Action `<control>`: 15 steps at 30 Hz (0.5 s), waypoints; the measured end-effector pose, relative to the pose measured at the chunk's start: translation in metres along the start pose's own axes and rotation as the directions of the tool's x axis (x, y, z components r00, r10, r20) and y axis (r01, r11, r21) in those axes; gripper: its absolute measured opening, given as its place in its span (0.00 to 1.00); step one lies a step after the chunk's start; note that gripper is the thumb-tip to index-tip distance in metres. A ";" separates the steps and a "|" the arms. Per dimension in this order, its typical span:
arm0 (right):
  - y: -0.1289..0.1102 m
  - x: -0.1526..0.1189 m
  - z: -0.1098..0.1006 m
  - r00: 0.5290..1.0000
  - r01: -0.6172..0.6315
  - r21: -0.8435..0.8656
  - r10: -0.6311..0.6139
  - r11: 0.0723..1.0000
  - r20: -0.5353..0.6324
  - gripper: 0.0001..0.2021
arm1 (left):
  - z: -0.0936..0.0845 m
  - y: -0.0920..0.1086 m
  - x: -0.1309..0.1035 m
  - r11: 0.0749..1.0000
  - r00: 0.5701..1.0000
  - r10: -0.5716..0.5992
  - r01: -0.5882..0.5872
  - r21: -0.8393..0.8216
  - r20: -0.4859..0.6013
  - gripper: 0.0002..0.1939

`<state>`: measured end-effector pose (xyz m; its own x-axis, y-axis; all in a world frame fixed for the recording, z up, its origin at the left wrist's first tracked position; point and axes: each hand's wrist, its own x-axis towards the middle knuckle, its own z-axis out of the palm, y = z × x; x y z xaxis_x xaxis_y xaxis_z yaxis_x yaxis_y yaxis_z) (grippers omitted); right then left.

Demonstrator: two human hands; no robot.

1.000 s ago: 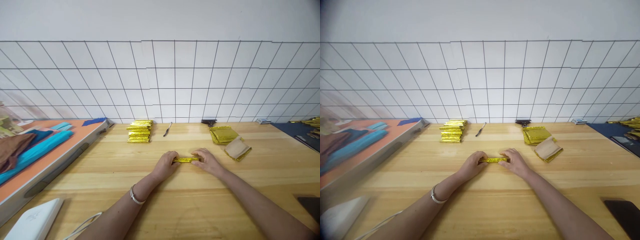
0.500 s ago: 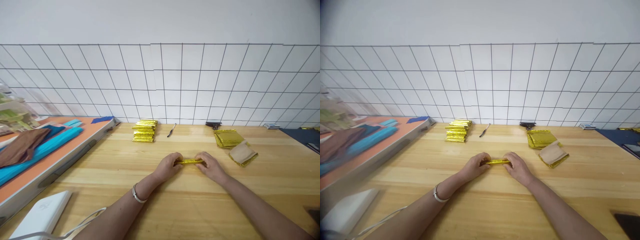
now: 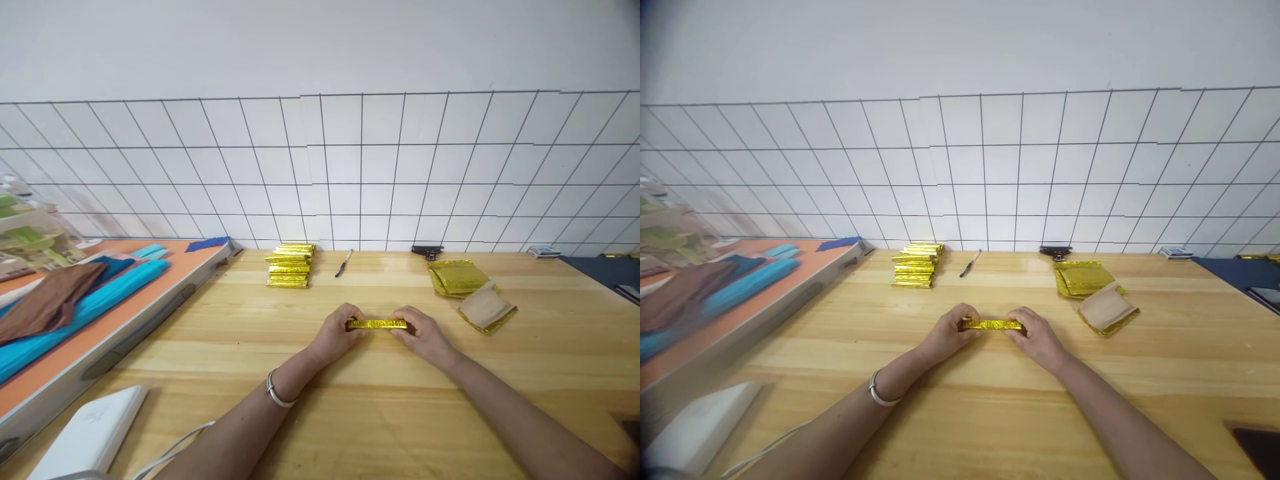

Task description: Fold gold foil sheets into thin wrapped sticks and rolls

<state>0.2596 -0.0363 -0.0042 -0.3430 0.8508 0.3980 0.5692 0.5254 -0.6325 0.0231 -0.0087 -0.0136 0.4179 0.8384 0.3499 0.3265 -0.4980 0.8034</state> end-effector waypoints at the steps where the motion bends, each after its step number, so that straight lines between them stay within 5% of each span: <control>1: 0.000 0.000 0.000 1.000 -0.010 0.010 0.010 1.000 -0.005 0.08 | 0.000 -0.002 0.000 0.999 1.000 -0.016 0.016 -0.047 -0.002 0.08; 8: 0.005 0.000 0.003 0.997 -0.057 0.080 0.061 0.995 -0.041 0.08 | 0.000 -0.006 0.001 0.969 0.996 -0.078 0.066 -0.240 -0.041 0.09; 15: 0.004 0.000 0.008 0.997 -0.077 0.036 0.078 0.996 -0.015 0.07 | -0.002 -0.004 0.001 0.907 0.984 -0.169 0.177 -0.382 0.054 0.10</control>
<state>0.2564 -0.0337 -0.0120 -0.2864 0.8889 0.3574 0.5669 0.4580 -0.6848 0.0209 -0.0052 -0.0153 0.4021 0.8972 0.1827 0.0456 -0.2189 0.9747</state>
